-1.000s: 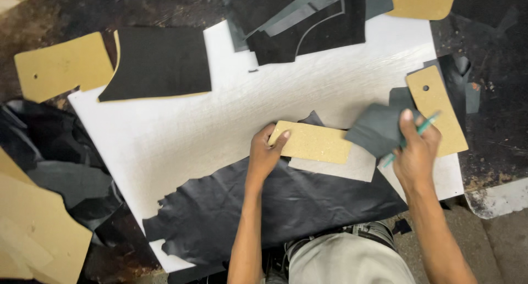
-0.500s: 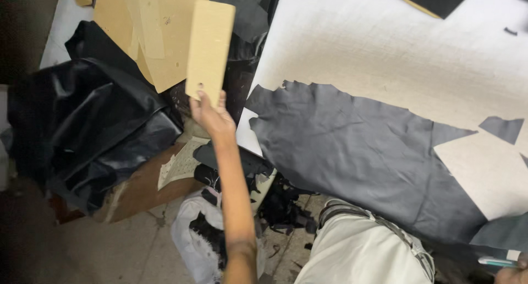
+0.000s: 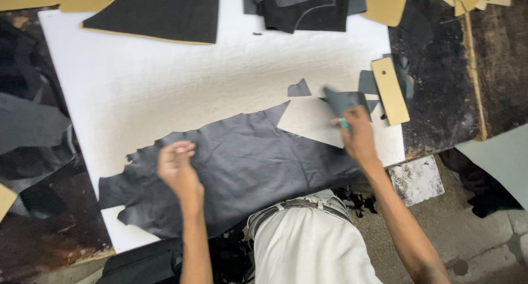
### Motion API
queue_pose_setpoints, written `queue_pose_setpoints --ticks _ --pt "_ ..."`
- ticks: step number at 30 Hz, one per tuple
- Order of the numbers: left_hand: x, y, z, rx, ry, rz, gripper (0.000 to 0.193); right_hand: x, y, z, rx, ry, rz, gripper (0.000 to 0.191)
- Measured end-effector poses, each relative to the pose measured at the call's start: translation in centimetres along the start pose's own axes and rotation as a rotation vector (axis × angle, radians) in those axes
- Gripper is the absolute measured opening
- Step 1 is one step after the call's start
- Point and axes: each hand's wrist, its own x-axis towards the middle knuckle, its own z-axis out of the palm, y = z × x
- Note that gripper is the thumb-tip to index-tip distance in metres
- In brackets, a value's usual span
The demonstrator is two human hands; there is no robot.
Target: The person lays out a large sheet of black leather on a work table, places a cardboard template on top, and uses a utility knife to cut the leather along the template's edges. The person repeats this process with multiple templates, producing several cut leather pieces.
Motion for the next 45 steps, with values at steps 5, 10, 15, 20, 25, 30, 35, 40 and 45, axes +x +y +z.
queue_pose_setpoints --ticks 5,10,15,20,25,30,35,40,45 --pt "-5.5 -2.1 11.1 0.138 -0.407 -0.050 0.011 -2.7 1.4 1.2 0.225 0.000 -0.081 0.028" --pt "-7.5 -2.1 16.9 0.412 -0.526 -0.037 0.012 -4.3 10.9 -2.0 0.053 0.202 0.445 0.030" --pt "-7.5 -3.2 23.6 0.824 -0.638 0.400 0.038 -4.5 16.4 -4.1 -0.096 0.379 0.407 0.049" --pt "-7.0 -3.2 28.3 0.850 -0.803 0.417 0.014 -2.3 16.7 -3.4 -0.061 0.335 0.411 0.070" --pt "-4.0 -2.6 33.1 0.695 -0.854 0.258 0.012 -1.1 16.1 -2.2 0.061 0.328 0.489 0.061" --pt "2.0 -2.7 34.6 0.794 -0.779 0.259 0.015 -1.7 16.9 -0.6 0.244 0.393 0.491 0.059" --pt "3.4 -3.1 30.1 0.899 -0.387 0.237 0.034 -2.8 19.4 0.4 0.280 0.588 0.482 0.041" --pt "-3.5 -6.0 28.9 1.049 -0.537 0.359 0.035 -0.4 21.0 -0.5 0.437 0.579 0.373 0.019" --pt "-7.0 -4.9 29.9 0.931 -1.060 -0.050 0.022 8.5 17.2 -0.2 0.533 0.271 0.285 0.020"
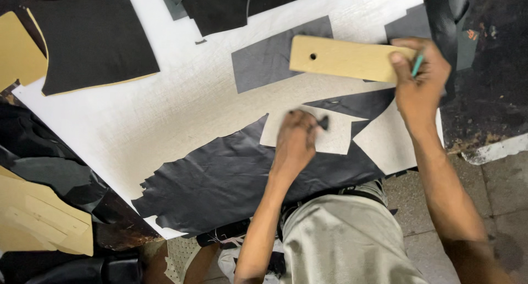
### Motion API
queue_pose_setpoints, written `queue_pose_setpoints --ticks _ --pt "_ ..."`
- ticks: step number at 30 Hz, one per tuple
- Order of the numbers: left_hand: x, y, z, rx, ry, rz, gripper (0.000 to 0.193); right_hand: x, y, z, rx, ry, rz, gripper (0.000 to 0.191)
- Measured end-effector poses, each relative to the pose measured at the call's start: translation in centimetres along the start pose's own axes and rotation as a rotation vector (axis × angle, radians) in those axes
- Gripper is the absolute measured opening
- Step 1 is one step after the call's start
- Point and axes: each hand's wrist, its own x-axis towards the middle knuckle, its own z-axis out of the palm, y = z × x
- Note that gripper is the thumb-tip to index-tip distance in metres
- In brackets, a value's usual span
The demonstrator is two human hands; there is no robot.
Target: The person lays out a large sheet of black leather on a work table, places a cardboard template on top, and uses a utility knife to cut the leather along the template's edges. The person repeats this process with multiple templates, producing several cut leather pieces.
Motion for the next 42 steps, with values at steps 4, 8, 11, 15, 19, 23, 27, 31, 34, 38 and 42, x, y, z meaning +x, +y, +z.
queue_pose_setpoints --ticks 4,8,11,15,19,23,27,31,34,38,42 --pt "0.1 -0.4 -3.2 -0.048 0.057 0.055 0.031 4.0 -3.8 5.7 -0.069 -0.174 -0.130 0.021" --pt "3.5 -4.6 -5.9 -0.014 0.551 0.049 0.036 4.3 -5.1 7.1 -0.180 -0.023 -0.184 0.019" --pt "3.8 -6.9 -5.4 -0.129 0.572 0.014 0.036 3.0 -4.5 7.4 -0.192 -0.114 -0.132 0.013" --pt "3.5 -8.3 -3.8 -0.174 0.634 0.045 0.027 1.4 -3.5 8.4 -0.142 -0.141 -0.179 0.022" --pt "4.0 -8.2 -2.9 -0.258 0.710 -0.008 0.024 1.6 -3.1 8.6 -0.078 -0.127 0.050 0.018" --pt "4.2 -7.9 -3.1 -0.246 0.742 -0.003 0.022 2.2 -3.2 8.2 -0.022 -0.181 -0.044 0.013" --pt "4.1 -7.7 -3.1 -0.284 0.749 -0.011 0.020 2.4 -3.1 8.0 -0.022 -0.190 0.008 0.011" --pt "4.0 -8.0 -2.6 -0.271 0.759 -0.014 0.017 2.3 -2.5 8.0 -0.034 -0.171 -0.014 0.010" --pt "4.1 -8.2 -2.4 -0.204 0.775 0.015 0.014 2.6 -2.9 8.2 -0.080 -0.172 -0.005 0.011" --pt "4.6 -7.7 -2.5 -0.115 0.734 0.007 0.017 3.8 -6.1 7.9 -0.322 -0.260 0.063 0.024" --pt "5.3 -5.7 -1.8 0.453 0.516 -0.042 0.042 5.7 -10.9 6.6 -0.674 -0.550 0.131 0.040"
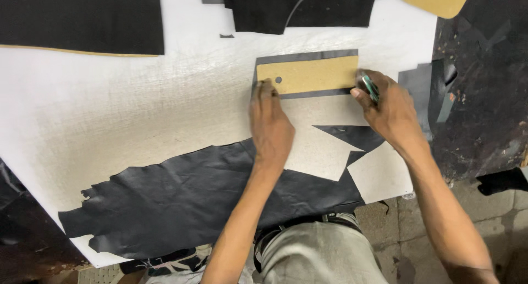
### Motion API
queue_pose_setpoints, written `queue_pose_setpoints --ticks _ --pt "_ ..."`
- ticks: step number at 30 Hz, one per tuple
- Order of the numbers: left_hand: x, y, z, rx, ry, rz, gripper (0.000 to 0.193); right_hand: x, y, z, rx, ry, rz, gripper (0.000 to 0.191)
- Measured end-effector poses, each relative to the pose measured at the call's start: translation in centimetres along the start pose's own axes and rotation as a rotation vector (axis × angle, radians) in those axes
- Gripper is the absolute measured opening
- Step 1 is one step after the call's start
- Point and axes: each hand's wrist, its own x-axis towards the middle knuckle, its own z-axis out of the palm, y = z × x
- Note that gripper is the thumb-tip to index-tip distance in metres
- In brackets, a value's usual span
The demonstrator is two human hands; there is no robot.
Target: The person lays out a large sheet of black leather on a work table, places a cardboard template on top, and uses a utility knife to cut the leather along the template's edges. The person repeats this process with multiple templates, producing several cut leather pieces.
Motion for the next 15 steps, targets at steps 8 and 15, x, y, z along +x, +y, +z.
queue_pose_setpoints --ticks 8,15 --pt "-0.7 1.6 0.8 -0.113 -0.083 0.093 0.064 5.0 -5.8 3.4 -0.048 0.031 -0.755 0.047" --pt "-1.1 1.3 2.0 -0.172 -0.115 0.084 0.059 9.1 -8.9 6.7 -0.165 0.032 -0.905 0.049"
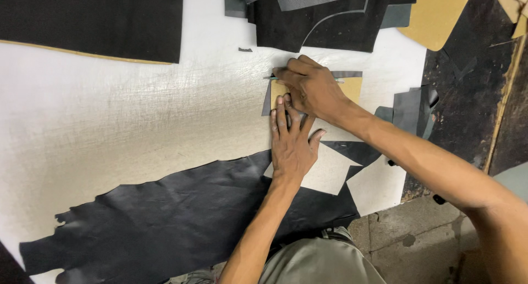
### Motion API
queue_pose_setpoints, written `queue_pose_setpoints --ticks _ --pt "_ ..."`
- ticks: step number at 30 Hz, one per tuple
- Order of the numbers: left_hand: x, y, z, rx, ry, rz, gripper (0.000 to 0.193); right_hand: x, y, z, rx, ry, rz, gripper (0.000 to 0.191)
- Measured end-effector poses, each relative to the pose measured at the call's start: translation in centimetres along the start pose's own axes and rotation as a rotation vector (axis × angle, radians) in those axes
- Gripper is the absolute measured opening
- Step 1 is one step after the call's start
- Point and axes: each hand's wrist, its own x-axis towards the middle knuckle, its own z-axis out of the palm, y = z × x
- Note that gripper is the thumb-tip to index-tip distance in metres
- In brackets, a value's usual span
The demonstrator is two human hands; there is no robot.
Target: The person lays out a large sheet of black leather on a work table, places a cardboard template on top, and uses a utility knife to cut the leather along the template's edges. The person repeats this process with multiple templates, producing several cut leather pieces.
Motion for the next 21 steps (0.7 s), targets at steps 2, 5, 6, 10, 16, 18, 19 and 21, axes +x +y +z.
queue_pose_setpoints --ticks 2,5,6,10,16,18,19,21 --pt "0.0 0.1 0.1 0.055 -0.065 -0.011 0.061 -0.1 0.0 0.6 -0.025 -0.047 0.053 0.047" --pt "0.3 0.5 -0.6 0.233 -0.125 0.009 0.069 -1.5 1.1 1.0 -0.075 -0.080 -0.025 0.047" --pt "0.5 0.7 -1.0 0.312 -0.133 0.014 0.073 -2.4 1.9 0.7 -0.103 -0.061 -0.041 0.053" --pt "1.5 1.7 -3.0 0.371 -0.102 0.017 0.074 -8.8 6.0 -3.3 -0.175 -0.105 0.040 0.063" --pt "3.8 2.9 -5.4 0.422 -0.390 0.077 0.075 -17.2 8.8 -8.3 -0.229 0.050 0.312 0.027" --pt "5.7 2.2 -6.7 0.450 -0.618 0.124 0.079 -17.9 5.6 -6.5 -0.077 0.138 0.430 0.021" --pt "6.8 1.5 -7.4 0.352 -0.500 0.221 0.063 -17.8 3.3 -4.9 0.045 0.142 0.519 0.022" --pt "10.4 -0.3 -8.3 0.173 -0.444 0.382 0.046 -16.7 -1.6 -1.8 0.271 0.177 0.552 0.026"
